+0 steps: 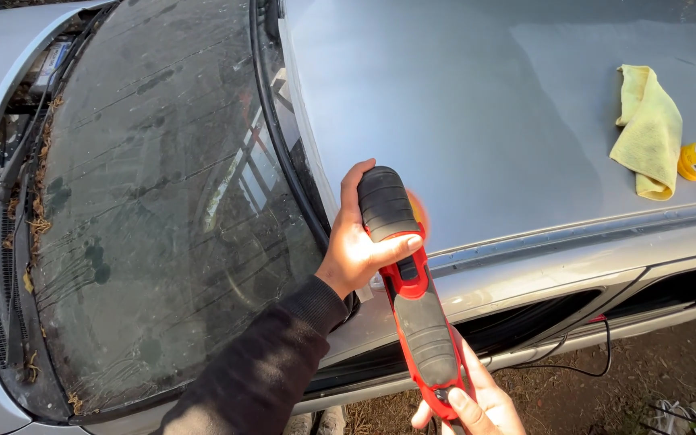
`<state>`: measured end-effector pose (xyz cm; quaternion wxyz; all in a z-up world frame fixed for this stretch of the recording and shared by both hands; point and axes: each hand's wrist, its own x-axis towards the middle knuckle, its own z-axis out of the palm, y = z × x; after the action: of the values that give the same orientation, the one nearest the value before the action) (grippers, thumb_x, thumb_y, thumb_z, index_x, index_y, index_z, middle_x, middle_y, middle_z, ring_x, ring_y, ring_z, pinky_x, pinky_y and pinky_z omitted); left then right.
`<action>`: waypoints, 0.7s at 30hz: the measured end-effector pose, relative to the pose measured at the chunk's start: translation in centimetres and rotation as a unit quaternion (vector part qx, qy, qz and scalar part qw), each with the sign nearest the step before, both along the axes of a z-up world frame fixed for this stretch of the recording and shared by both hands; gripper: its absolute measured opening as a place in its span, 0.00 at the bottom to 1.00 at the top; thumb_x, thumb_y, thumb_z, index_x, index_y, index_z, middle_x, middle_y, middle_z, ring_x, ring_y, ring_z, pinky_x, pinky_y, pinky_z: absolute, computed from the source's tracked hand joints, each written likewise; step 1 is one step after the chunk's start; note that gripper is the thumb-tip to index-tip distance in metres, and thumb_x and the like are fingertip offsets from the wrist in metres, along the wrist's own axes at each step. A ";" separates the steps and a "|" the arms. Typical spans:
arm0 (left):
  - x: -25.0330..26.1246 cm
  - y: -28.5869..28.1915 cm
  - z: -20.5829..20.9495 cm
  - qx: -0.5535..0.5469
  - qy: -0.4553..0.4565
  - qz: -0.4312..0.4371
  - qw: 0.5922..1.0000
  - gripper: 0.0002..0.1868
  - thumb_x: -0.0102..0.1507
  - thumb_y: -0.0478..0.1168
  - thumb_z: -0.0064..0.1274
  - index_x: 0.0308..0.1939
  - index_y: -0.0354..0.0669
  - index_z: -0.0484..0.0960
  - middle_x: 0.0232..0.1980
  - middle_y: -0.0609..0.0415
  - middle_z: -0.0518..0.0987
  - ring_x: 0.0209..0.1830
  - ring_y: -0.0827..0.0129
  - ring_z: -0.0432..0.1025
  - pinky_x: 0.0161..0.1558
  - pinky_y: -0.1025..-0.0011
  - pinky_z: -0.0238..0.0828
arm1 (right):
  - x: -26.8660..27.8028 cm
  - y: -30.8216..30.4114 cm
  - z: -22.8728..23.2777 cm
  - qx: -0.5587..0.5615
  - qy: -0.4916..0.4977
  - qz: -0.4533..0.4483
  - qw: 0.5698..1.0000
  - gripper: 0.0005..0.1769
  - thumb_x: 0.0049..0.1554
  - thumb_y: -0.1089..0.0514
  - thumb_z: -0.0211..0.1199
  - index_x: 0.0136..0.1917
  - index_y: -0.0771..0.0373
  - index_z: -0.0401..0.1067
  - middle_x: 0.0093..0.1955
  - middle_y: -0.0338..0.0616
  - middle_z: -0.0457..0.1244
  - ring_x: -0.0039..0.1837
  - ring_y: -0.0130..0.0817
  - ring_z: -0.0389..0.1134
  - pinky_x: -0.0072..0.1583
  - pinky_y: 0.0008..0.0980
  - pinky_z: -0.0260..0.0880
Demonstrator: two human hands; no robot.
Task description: The person applies a yellow liquid from a bottle onto the hood of a silver car. They then use a red and black electric polisher with a yellow pad to buff the hood surface in circular motions. A yellow microfiber cloth is also visible on the hood.
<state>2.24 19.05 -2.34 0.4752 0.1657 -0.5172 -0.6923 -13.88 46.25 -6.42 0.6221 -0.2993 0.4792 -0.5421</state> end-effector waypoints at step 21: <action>0.0 -19.3 -1.3 -0.038 -0.011 0.058 0.998 0.50 0.57 0.40 0.67 0.77 0.49 0.51 0.57 0.47 0.74 0.51 0.63 0.77 0.58 0.63 0.78 | 5.2 -20.8 11.2 0.006 0.047 0.021 0.999 0.37 0.65 0.51 0.47 0.84 0.55 0.45 0.41 0.57 0.68 0.20 0.24 0.59 0.23 0.21 0.57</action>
<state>2.27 -0.21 -3.68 0.5149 0.1842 -0.5380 -0.6415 -8.71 25.49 4.75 0.6122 -0.3304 0.5047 -0.5112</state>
